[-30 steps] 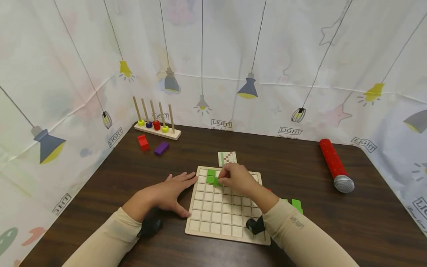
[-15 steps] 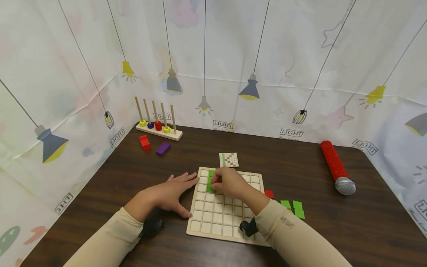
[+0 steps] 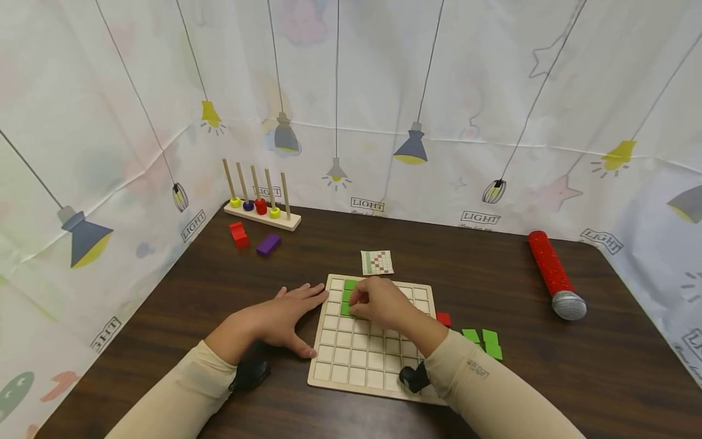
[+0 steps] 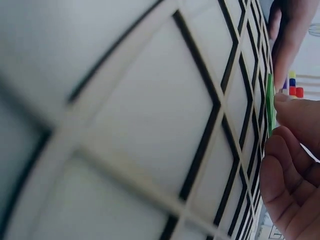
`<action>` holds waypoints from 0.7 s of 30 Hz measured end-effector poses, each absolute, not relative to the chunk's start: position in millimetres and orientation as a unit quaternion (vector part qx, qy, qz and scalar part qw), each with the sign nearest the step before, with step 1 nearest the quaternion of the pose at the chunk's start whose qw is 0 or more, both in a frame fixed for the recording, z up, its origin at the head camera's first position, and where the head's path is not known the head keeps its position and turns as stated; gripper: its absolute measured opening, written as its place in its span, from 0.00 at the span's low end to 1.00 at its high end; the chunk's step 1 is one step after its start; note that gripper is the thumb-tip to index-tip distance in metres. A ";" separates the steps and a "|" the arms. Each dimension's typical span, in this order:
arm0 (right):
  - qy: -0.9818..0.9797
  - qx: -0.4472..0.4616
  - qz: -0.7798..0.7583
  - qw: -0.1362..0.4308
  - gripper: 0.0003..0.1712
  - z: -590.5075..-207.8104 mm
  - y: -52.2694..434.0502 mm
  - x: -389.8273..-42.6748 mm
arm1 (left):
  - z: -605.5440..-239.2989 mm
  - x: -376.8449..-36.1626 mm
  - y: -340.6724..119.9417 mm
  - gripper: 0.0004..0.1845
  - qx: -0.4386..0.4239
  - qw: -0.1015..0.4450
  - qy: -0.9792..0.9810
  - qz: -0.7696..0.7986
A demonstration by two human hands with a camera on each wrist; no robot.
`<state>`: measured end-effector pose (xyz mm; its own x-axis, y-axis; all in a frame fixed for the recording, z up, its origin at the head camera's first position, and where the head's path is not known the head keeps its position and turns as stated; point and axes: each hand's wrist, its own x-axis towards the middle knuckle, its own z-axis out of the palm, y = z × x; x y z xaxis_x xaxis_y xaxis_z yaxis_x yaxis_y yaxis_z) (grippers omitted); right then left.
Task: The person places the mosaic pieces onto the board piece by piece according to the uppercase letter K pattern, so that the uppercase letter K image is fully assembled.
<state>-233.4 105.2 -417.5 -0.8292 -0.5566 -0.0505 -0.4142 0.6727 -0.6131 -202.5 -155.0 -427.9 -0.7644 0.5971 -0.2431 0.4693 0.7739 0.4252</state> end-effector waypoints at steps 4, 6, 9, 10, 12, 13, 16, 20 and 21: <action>0.912 -0.257 -0.300 0.111 0.05 -415.1 121.5 -230.5 | -428.0 -202.7 -154.2 0.63 0.289 0.186 0.923 0.171; 0.912 -0.253 -0.303 0.109 0.06 -413.7 132.1 -229.0 | -427.9 -202.3 -154.6 0.63 0.288 0.186 0.924 0.170; 0.915 -0.239 -0.306 0.111 0.07 -413.2 151.1 -228.4 | -427.5 -201.7 -153.9 0.62 0.286 0.189 0.923 0.173; 0.916 -0.234 -0.308 0.111 0.07 -412.9 157.1 -228.3 | -427.4 -201.5 -154.1 0.62 0.285 0.190 0.923 0.174; 0.919 -0.226 -0.304 0.108 0.08 -412.5 168.4 -229.1 | -427.4 -201.4 -154.7 0.62 0.282 0.193 0.923 0.176; 0.922 -0.220 -0.300 0.106 0.08 -412.3 173.8 -229.6 | -427.3 -201.4 -154.9 0.62 0.280 0.193 0.924 0.176; 0.927 -0.215 -0.290 0.098 0.10 -409.3 189.8 -229.3 | -427.4 -201.5 -155.1 0.62 0.278 0.193 0.924 0.176; 0.937 -0.196 -0.275 0.092 0.12 -406.3 212.0 -227.5 | -427.2 -201.8 -154.2 0.62 0.280 0.192 0.924 0.177; 0.940 -0.188 -0.271 0.092 0.13 -405.9 217.5 -226.8 | -427.2 -202.0 -153.9 0.62 0.280 0.193 0.924 0.177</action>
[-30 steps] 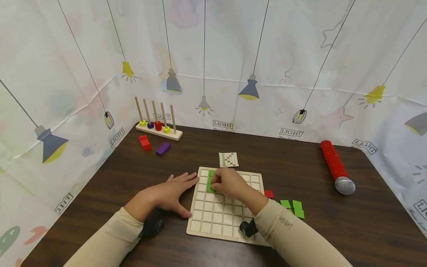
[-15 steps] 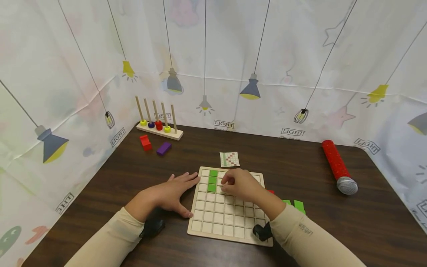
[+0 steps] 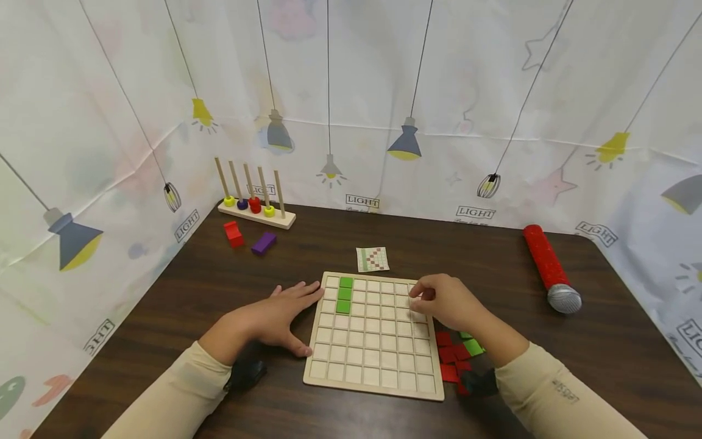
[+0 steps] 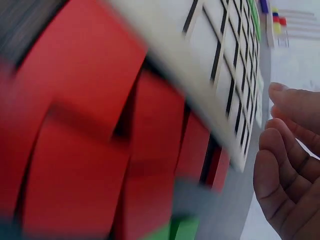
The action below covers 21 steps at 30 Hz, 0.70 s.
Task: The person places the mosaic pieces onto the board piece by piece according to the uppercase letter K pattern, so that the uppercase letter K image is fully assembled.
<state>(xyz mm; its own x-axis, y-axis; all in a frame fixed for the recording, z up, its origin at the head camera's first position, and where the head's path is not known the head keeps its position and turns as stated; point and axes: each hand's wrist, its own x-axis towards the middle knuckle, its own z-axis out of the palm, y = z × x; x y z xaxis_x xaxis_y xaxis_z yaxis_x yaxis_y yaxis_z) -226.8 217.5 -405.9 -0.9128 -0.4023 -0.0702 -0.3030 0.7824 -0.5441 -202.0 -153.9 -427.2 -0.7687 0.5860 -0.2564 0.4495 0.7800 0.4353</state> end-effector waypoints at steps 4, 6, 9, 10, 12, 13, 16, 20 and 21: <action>0.947 -0.165 -0.260 0.095 0.14 -405.1 239.1 -223.2 | -427.7 -201.9 -154.3 0.62 0.281 0.192 0.924 0.176; 0.949 -0.162 -0.255 0.095 0.14 -405.7 249.8 -221.5 | -427.8 -201.8 -154.7 0.62 0.281 0.193 0.923 0.177; 0.951 -0.164 -0.241 0.100 0.16 -407.6 265.3 -219.6 | -427.7 -201.4 -155.2 0.62 0.281 0.192 0.923 0.179; 0.953 -0.164 -0.234 0.103 0.17 -408.3 270.4 -219.1 | -427.9 -201.4 -155.4 0.62 0.281 0.192 0.923 0.179; 0.956 -0.162 -0.219 0.106 0.18 -409.6 279.5 -217.9 | -427.8 -201.5 -155.3 0.62 0.282 0.191 0.923 0.180; 0.958 -0.158 -0.213 0.108 0.19 -410.2 283.5 -217.0 | -428.1 -201.7 -155.1 0.62 0.282 0.190 0.923 0.179; 0.960 -0.154 -0.205 0.114 0.21 -411.2 294.0 -214.2 | -428.4 -202.0 -154.3 0.62 0.283 0.190 0.923 0.178; 0.956 -0.148 -0.214 0.135 0.22 -411.1 303.0 -209.7 | -428.1 -201.7 -153.1 0.62 0.281 0.191 0.923 0.177; 0.954 -0.145 -0.219 0.142 0.21 -410.8 304.5 -208.5 | -427.9 -201.7 -152.8 0.62 0.281 0.192 0.923 0.178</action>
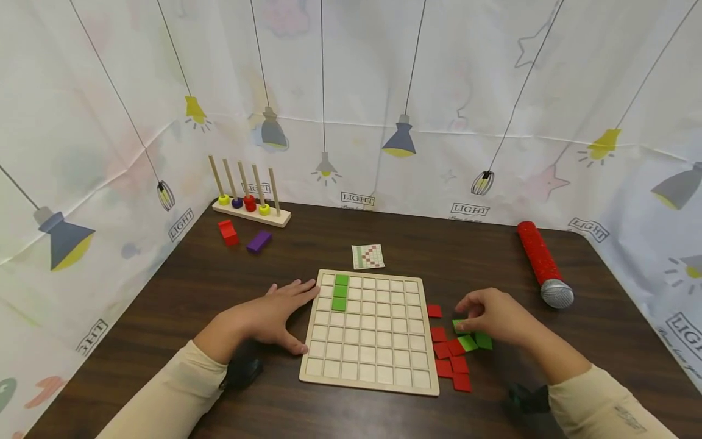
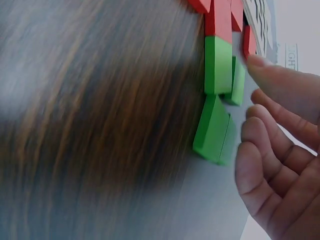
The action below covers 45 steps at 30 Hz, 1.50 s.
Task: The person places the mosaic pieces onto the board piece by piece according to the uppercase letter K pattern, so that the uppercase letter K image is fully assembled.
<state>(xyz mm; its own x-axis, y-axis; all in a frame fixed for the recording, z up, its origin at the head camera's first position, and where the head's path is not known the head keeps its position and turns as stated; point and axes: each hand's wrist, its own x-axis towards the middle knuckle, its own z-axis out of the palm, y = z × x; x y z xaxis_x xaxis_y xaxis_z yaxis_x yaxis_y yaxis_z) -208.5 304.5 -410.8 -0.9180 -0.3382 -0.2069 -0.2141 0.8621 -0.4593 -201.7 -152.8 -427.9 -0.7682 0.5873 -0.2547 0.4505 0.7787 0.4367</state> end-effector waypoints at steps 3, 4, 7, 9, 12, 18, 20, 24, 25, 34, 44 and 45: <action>0.950 -0.143 -0.228 0.157 0.20 -410.3 307.0 -207.0 | -427.0 -201.5 -153.7 0.62 0.280 0.193 0.923 0.180; 0.948 -0.143 -0.233 0.160 0.20 -410.3 307.2 -206.5 | -427.2 -201.7 -154.1 0.62 0.280 0.193 0.923 0.180; 0.946 -0.148 -0.237 0.163 0.18 -410.3 306.9 -206.4 | -427.9 -202.8 -154.8 0.62 0.282 0.192 0.923 0.179; 0.948 -0.153 -0.230 0.159 0.16 -410.2 306.0 -207.6 | -428.5 -203.3 -155.1 0.62 0.281 0.192 0.923 0.177; 0.953 -0.155 -0.214 0.151 0.14 -410.5 304.6 -210.4 | -429.1 -203.7 -154.7 0.62 0.281 0.192 0.924 0.171; 0.960 -0.148 -0.205 0.116 0.12 -414.6 302.3 -214.7 | -429.7 -204.5 -153.0 0.62 0.281 0.194 0.925 0.166; 0.961 -0.142 -0.216 0.102 0.11 -416.1 299.8 -216.4 | -429.7 -204.4 -152.6 0.62 0.281 0.194 0.925 0.168; 0.960 -0.125 -0.240 0.070 0.11 -415.3 287.7 -220.1 | -429.8 -203.8 -152.5 0.62 0.279 0.192 0.925 0.170; 0.960 -0.121 -0.245 0.061 0.11 -414.3 283.0 -220.9 | -429.7 -203.4 -152.7 0.62 0.279 0.192 0.925 0.171; 0.935 -0.138 -0.324 0.027 0.10 -406.1 230.0 -224.5 | -427.4 -202.7 -153.4 0.62 0.276 0.193 0.926 0.172; 0.880 -0.163 -0.434 0.107 0.08 -414.4 173.0 -223.1 | -428.2 -203.7 -153.6 0.62 0.279 0.194 0.926 0.166; 0.877 -0.166 -0.438 0.111 0.07 -415.0 168.4 -222.7 | -428.0 -203.6 -153.7 0.63 0.279 0.195 0.926 0.165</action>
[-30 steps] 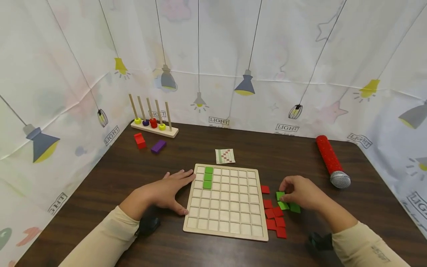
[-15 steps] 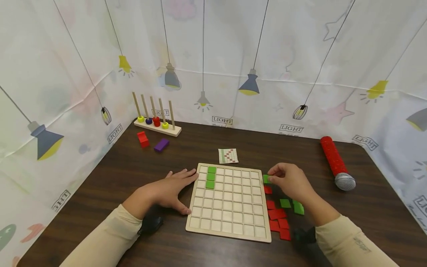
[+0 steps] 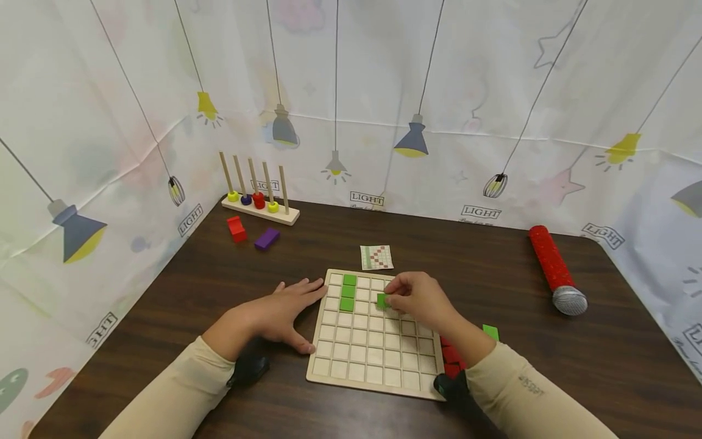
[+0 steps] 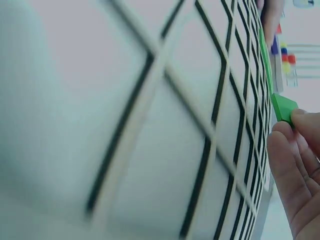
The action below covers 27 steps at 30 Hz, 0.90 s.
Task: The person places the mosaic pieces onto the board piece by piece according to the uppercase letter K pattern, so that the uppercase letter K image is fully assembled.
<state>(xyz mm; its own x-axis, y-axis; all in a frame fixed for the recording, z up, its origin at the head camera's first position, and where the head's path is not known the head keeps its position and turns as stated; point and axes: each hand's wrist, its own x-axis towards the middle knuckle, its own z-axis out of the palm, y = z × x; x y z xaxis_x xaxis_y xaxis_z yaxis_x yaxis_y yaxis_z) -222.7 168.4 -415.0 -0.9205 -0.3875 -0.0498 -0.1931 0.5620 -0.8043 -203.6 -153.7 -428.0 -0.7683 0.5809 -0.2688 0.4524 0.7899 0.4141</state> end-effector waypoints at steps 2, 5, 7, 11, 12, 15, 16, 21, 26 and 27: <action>0.870 -0.168 -0.448 0.121 0.07 -416.2 159.9 -221.5 | -427.9 -203.3 -153.5 0.63 0.280 0.196 0.925 0.164; 0.863 -0.170 -0.458 0.132 0.06 -418.2 148.1 -219.6 | -427.3 -202.7 -153.0 0.63 0.280 0.197 0.925 0.167; 0.858 -0.175 -0.462 0.141 0.06 -419.5 140.8 -218.6 | -427.0 -202.5 -152.9 0.63 0.279 0.197 0.925 0.168; 0.848 -0.185 -0.473 0.155 0.06 -421.4 126.8 -216.2 | -427.1 -202.4 -152.9 0.63 0.278 0.196 0.925 0.169; 0.846 -0.187 -0.473 0.158 0.06 -421.7 123.6 -215.3 | -427.0 -202.4 -153.0 0.63 0.277 0.195 0.926 0.168; 0.849 -0.192 -0.467 0.157 0.05 -422.5 115.1 -212.3 | -427.1 -202.5 -153.2 0.63 0.277 0.195 0.926 0.168; 0.851 -0.194 -0.462 0.156 0.05 -422.8 112.8 -211.3 | -426.9 -202.6 -153.2 0.63 0.277 0.194 0.926 0.169; 0.866 -0.216 -0.429 0.138 0.03 -423.0 105.2 -207.6 | -427.2 -203.4 -153.3 0.63 0.281 0.191 0.925 0.167; 0.885 -0.237 -0.383 0.114 0.03 -423.0 102.7 -206.2 | -429.0 -204.6 -154.0 0.63 0.284 0.189 0.926 0.164; 0.887 -0.239 -0.379 0.114 0.03 -423.4 102.7 -206.2 | -429.2 -204.7 -154.1 0.63 0.284 0.188 0.926 0.164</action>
